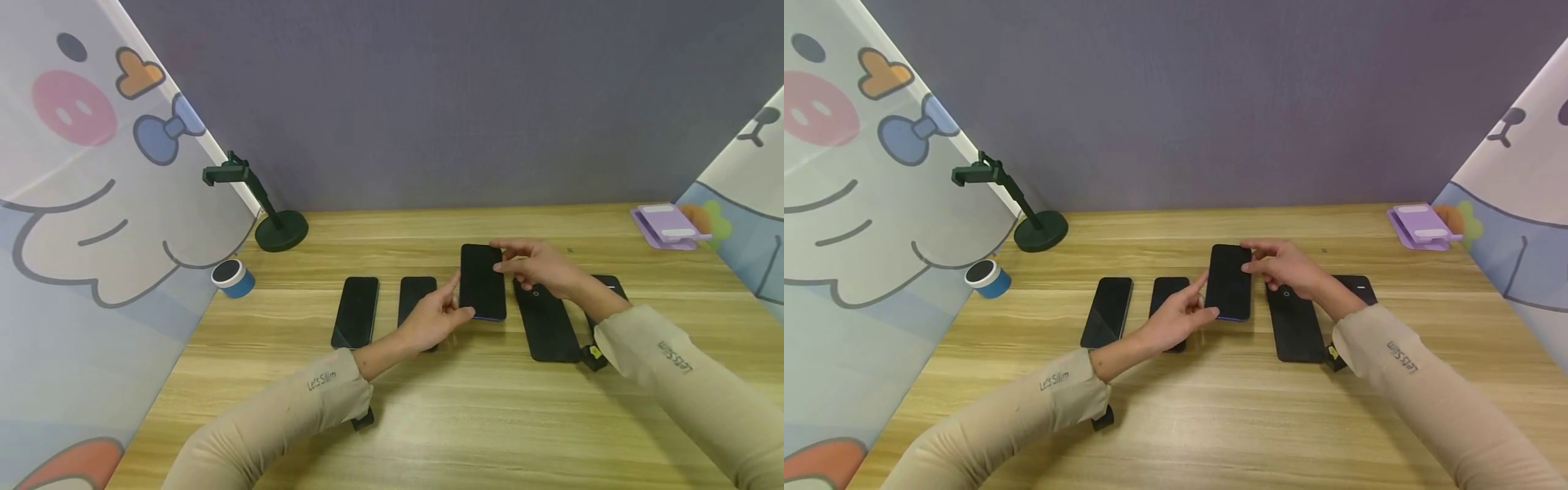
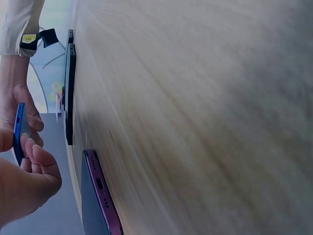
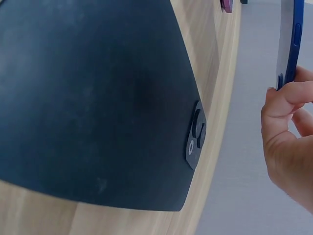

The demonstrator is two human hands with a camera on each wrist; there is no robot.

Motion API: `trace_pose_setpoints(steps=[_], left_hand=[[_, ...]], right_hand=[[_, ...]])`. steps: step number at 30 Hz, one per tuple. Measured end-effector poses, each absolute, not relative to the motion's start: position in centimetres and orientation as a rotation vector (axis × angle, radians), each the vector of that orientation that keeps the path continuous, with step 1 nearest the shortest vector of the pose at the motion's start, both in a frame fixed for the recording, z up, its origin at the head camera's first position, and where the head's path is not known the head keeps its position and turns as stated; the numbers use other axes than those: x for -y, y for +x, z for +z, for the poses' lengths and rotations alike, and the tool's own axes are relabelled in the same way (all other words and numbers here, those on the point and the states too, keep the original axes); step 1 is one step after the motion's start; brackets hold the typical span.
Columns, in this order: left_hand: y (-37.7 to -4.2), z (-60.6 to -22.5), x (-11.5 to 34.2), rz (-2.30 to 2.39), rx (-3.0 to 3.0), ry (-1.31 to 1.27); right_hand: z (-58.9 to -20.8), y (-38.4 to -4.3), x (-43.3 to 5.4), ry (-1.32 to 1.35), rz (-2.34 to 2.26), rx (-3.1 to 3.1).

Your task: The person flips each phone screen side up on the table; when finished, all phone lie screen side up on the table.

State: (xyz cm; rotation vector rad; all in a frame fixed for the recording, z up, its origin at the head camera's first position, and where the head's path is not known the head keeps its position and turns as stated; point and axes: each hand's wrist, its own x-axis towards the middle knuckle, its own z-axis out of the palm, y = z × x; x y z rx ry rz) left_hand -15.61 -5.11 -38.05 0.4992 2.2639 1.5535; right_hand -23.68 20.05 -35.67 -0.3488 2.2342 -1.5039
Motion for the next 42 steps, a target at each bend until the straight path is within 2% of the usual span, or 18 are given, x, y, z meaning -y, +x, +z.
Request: trace_pose_setpoints(steps=[10,24,42], left_hand=[[-15.7,-37.8,5.0,1.349,-2.321,0.480],[-16.0,-37.8,4.6,1.325,-2.319,0.487],[-15.9,-38.1,4.7,1.143,-2.349,0.470]], right_hand=[[-36.2,-23.7,-20.2,-0.322,-1.443,-2.184],[-36.0,-24.1,-20.5,-0.291,-1.419,-2.173],[-37.6,-24.2,-20.0,-0.245,-1.337,-2.100]])
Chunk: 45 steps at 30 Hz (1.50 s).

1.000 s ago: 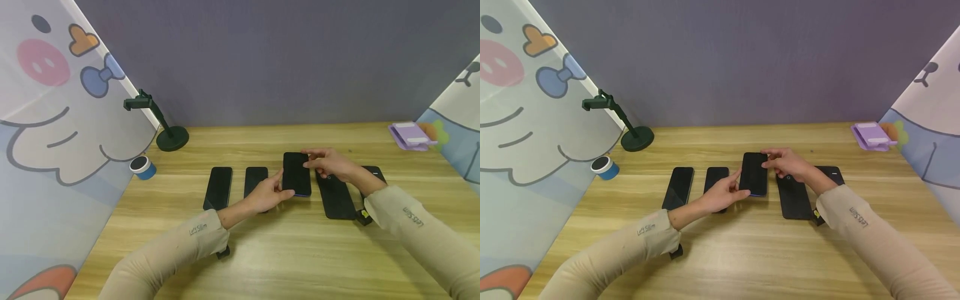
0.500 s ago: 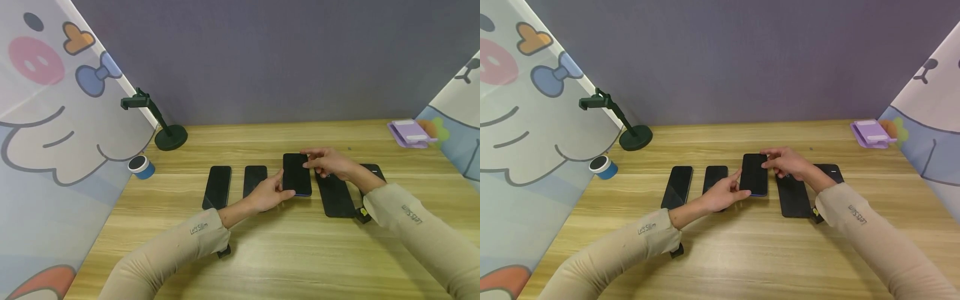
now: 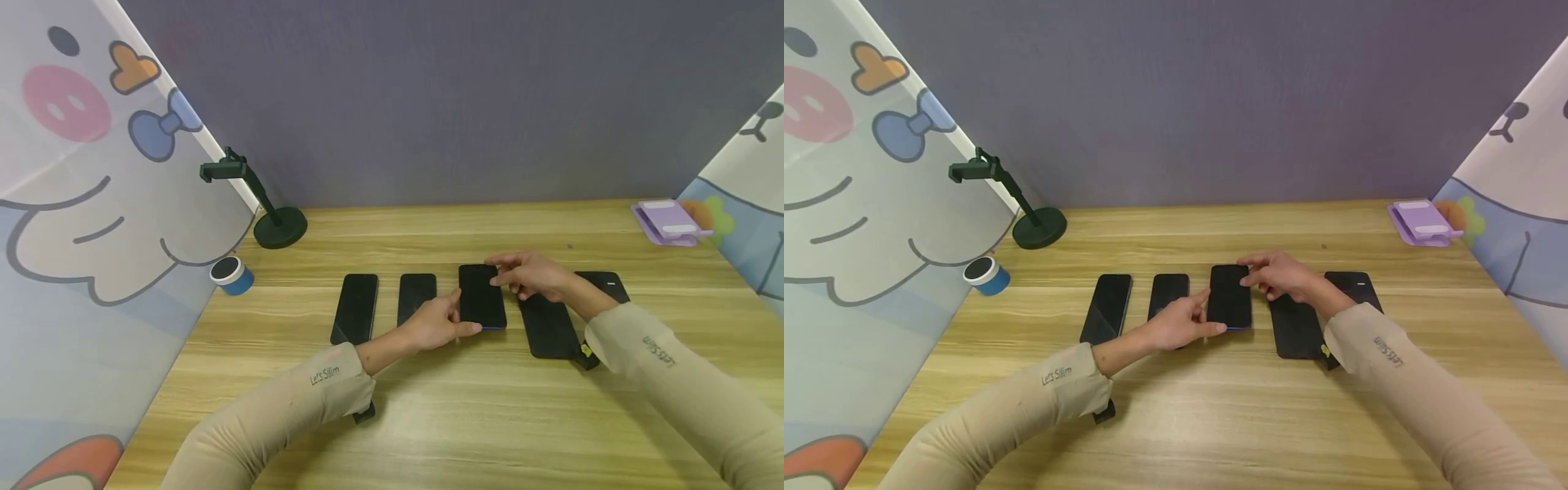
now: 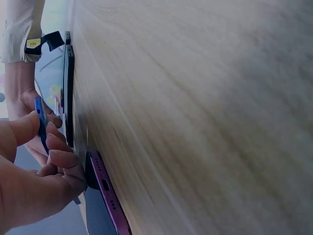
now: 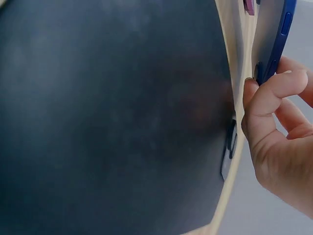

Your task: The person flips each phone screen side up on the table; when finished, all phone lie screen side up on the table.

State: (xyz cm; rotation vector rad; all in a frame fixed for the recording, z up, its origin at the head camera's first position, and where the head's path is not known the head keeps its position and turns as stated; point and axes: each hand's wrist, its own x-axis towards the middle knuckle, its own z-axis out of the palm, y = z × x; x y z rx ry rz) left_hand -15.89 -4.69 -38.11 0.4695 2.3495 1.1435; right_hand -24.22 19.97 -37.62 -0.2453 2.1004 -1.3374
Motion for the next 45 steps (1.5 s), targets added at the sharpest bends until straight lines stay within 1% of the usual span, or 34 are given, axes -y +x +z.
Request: trace_pose_setpoints(steps=[13,25,36,41,45], left_hand=[[-15.1,-38.0,4.3,0.972,-2.434,0.411],[-14.2,-38.1,3.9,0.711,-2.559,0.443],[-14.6,-37.6,3.2,0.470,-2.552,0.432],[-14.8,-37.2,3.0,0.452,-2.526,0.421],[-14.9,-36.7,3.3,0.367,-2.568,0.464]], right_hand=[[-38.1,-24.0,-19.2,-0.265,-1.286,-2.098],[-38.0,-23.4,-18.5,-0.338,-1.213,-2.190],[-38.3,-23.1,-18.0,-0.330,-1.180,-2.244],[-38.2,-23.1,-17.8,-0.324,-1.170,-2.245],[-38.2,-23.1,-17.8,-0.346,-1.164,-2.259]])
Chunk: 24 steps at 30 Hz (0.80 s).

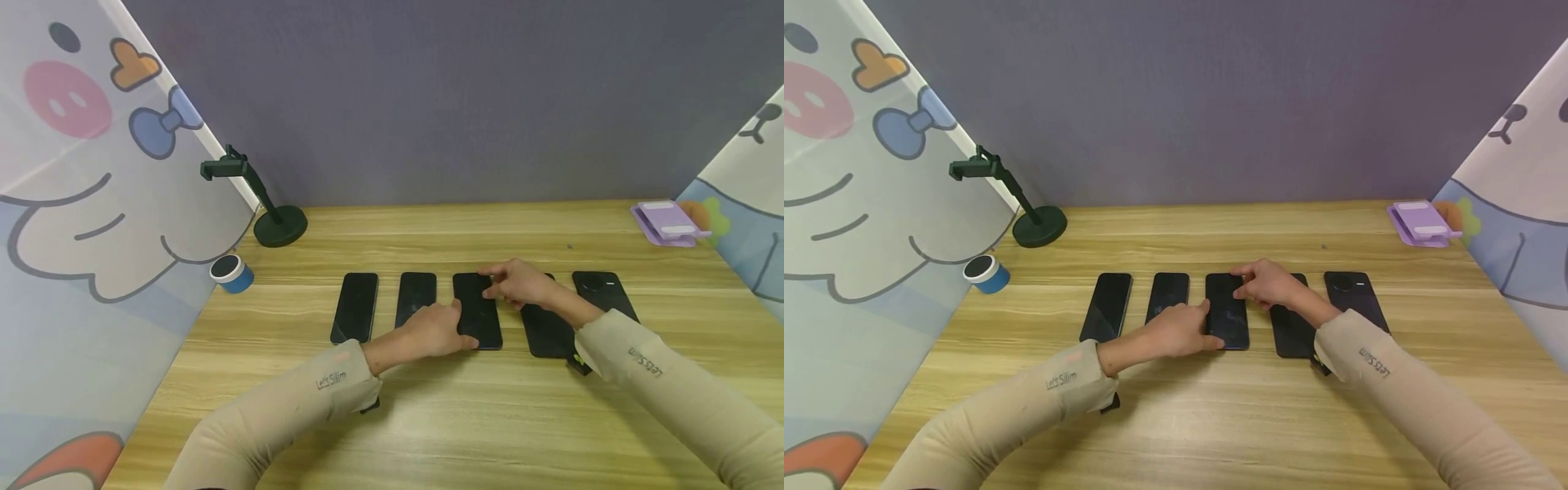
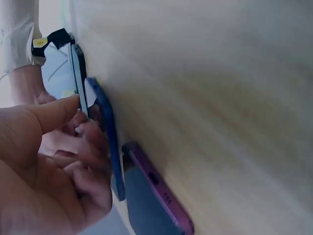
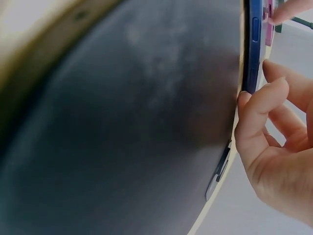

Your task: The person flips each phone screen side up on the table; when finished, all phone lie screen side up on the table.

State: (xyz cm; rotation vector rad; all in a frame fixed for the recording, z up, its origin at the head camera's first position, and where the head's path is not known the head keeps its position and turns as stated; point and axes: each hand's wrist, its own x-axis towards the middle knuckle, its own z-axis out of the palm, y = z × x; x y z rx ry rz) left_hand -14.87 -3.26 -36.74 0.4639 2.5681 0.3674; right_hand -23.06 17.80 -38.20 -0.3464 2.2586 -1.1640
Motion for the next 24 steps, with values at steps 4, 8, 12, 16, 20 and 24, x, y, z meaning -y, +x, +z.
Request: trace_pose_setpoints(steps=[4,8,12,16,20,24], left_hand=[[-14.66,-36.78,3.34,0.133,-2.663,0.577],[-14.29,-37.27,3.22,-0.032,-2.713,0.648],[-14.11,-37.52,3.06,-0.081,-2.737,0.665],[-14.12,-37.53,2.99,-0.099,-2.752,0.685],[-14.22,-37.52,2.97,-0.106,-2.758,0.694],[-14.32,-37.48,2.95,-0.114,-2.752,0.689]], right_hand=[[-38.35,-22.94,-17.90,-0.380,-1.155,-2.281],[-38.43,-22.82,-18.07,-0.401,-1.172,-2.272],[-38.36,-22.73,-18.14,-0.414,-1.173,-2.268],[-38.24,-22.70,-18.07,-0.398,-1.147,-2.289],[-38.20,-22.74,-17.90,-0.394,-1.121,-2.303],[-38.11,-22.71,-17.83,-0.399,-1.116,-2.305]])
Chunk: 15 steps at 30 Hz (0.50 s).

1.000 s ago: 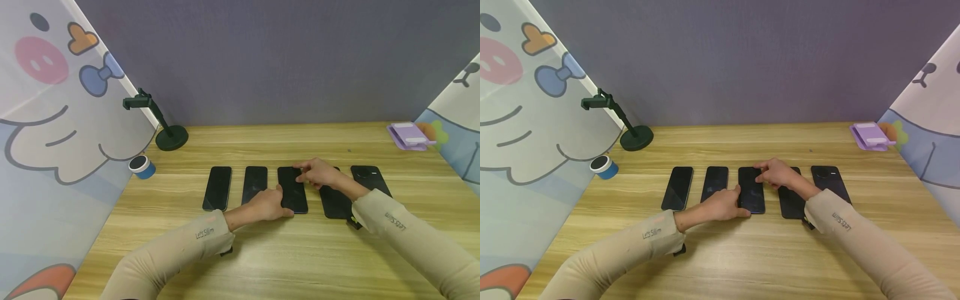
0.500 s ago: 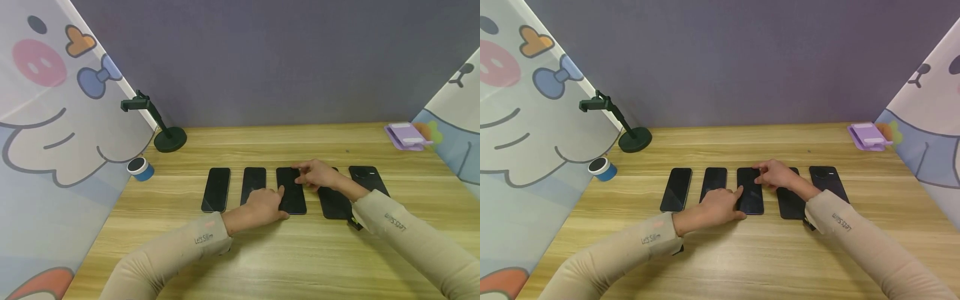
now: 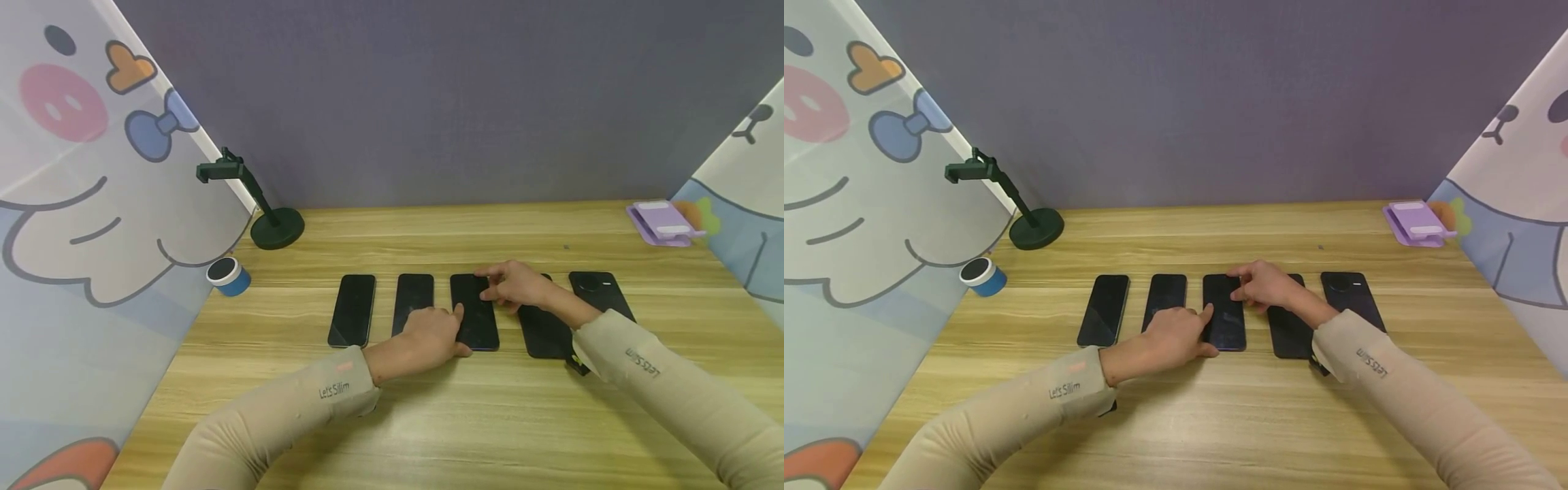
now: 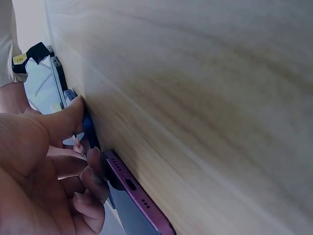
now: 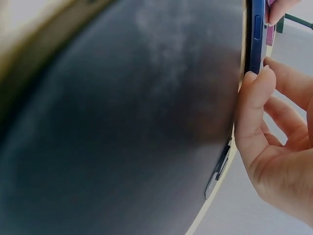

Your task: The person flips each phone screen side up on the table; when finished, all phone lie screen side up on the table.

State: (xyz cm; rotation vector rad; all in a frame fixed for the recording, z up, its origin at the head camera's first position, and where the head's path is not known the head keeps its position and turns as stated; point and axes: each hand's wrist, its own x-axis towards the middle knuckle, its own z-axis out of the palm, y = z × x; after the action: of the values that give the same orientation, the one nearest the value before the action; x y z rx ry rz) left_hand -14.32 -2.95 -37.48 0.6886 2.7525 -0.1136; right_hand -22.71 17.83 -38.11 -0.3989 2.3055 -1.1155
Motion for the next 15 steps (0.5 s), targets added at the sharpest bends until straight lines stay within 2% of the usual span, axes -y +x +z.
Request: trace_pose_setpoints(steps=[15], left_hand=[[-14.36,-37.54,2.84,-0.130,-2.740,0.674]], right_hand=[[-38.09,-22.68,-17.67,-0.384,-1.083,-2.346]])
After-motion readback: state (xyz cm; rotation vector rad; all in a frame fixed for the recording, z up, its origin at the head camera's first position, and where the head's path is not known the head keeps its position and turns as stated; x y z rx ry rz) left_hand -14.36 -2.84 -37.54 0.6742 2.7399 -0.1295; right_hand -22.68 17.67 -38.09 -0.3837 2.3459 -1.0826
